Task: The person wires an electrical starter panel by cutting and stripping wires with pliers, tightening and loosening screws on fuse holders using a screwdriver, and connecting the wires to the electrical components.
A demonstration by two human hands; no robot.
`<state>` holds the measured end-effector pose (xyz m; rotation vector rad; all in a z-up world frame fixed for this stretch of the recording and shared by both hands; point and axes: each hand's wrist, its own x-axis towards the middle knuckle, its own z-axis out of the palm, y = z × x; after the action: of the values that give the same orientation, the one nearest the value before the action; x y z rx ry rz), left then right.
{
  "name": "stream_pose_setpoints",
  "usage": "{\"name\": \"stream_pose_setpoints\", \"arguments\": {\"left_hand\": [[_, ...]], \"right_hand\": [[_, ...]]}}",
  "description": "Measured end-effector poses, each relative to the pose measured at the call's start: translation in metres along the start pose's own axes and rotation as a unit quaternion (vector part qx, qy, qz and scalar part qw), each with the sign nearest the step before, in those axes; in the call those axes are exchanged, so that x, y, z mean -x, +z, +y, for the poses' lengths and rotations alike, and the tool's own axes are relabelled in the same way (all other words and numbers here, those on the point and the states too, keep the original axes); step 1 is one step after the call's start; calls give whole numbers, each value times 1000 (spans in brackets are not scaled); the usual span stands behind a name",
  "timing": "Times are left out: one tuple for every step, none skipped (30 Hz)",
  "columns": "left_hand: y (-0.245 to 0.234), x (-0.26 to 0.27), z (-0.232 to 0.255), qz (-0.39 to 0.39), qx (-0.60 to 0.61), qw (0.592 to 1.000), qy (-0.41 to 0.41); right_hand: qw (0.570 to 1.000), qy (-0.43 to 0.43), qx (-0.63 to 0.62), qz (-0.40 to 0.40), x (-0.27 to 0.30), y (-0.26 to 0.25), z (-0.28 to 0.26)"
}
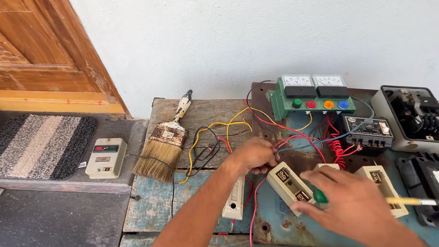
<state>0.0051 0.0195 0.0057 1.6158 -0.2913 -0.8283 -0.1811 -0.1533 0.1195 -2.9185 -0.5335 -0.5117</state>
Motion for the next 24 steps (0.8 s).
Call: {"name": "stream_pose_setpoints", "arguments": {"left_hand": [[1,-1,1,3,-14,1000,-1],[3,-2,2,5,-26,1000,-2],[5,-1,3,1,-2,1000,-18],[4,1,4,1,20,999,-34],[2,3,6,1,42,998,-50],[1,5,8,1,42,997,-64],[1,5,11,1,41,996,-78],[1,4,13,-1,38,995,-90],[2,3,14,9,14,996,-83],[3,1,15,19,-12,997,-76],[4,-2,15,28,-37,997,-68],[6,-4,14,38,-58,996,-56],[9,-6,12,48,-80,995,-43],[11,-9,10,58,-101,993,-31],[12,-12,10,53,-71,995,-35],[12,-15,10,47,-41,997,-40],[13,-18,11,42,-11,998,-45],[16,-19,14,52,-36,997,-41],[20,-21,18,61,-61,996,-37],[24,-21,22,72,-87,993,-34],[25,-23,27,64,-120,990,-38],[27,-27,32,54,-152,986,-42],[28,-29,35,44,-184,981,-45],[28,-34,38,29,-207,976,-56]], "right_hand": [[999,26,7,-31,-2,10,-3],[997,51,15,-63,-6,20,-4],[992,77,23,-94,-6,26,-4],[985,120,36,-122,-7,32,-5],[974,162,49,-149,-8,38,-7],[961,206,60,-177,-7,42,-11],[960,216,53,-172,-7,44,-13],[958,227,48,-165,-6,45,-15],[957,239,42,-158,-5,45,-17],[954,248,44,-162,-5,45,-18],[951,258,45,-166,-4,45,-19],[948,267,46,-169,-4,45,-20],[953,258,42,-155,-4,46,-19],[958,249,37,-141,-4,49,-19],[962,240,32,-126,-4,52,-18],[957,251,31,-141,-5,56,-17],[952,263,30,-156,-6,60,-18],[946,272,27,-172,-7,63,-19],[948,277,12,-156,-7,64,-19],[949,282,-5,-139,-9,64,-20],[950,287,-21,-123,-11,64,-22],[947,295,-36,-118,-11,62,-25],[945,304,-50,-113,-10,61,-29],[942,312,-62,-104,-12,59,-30]]}}
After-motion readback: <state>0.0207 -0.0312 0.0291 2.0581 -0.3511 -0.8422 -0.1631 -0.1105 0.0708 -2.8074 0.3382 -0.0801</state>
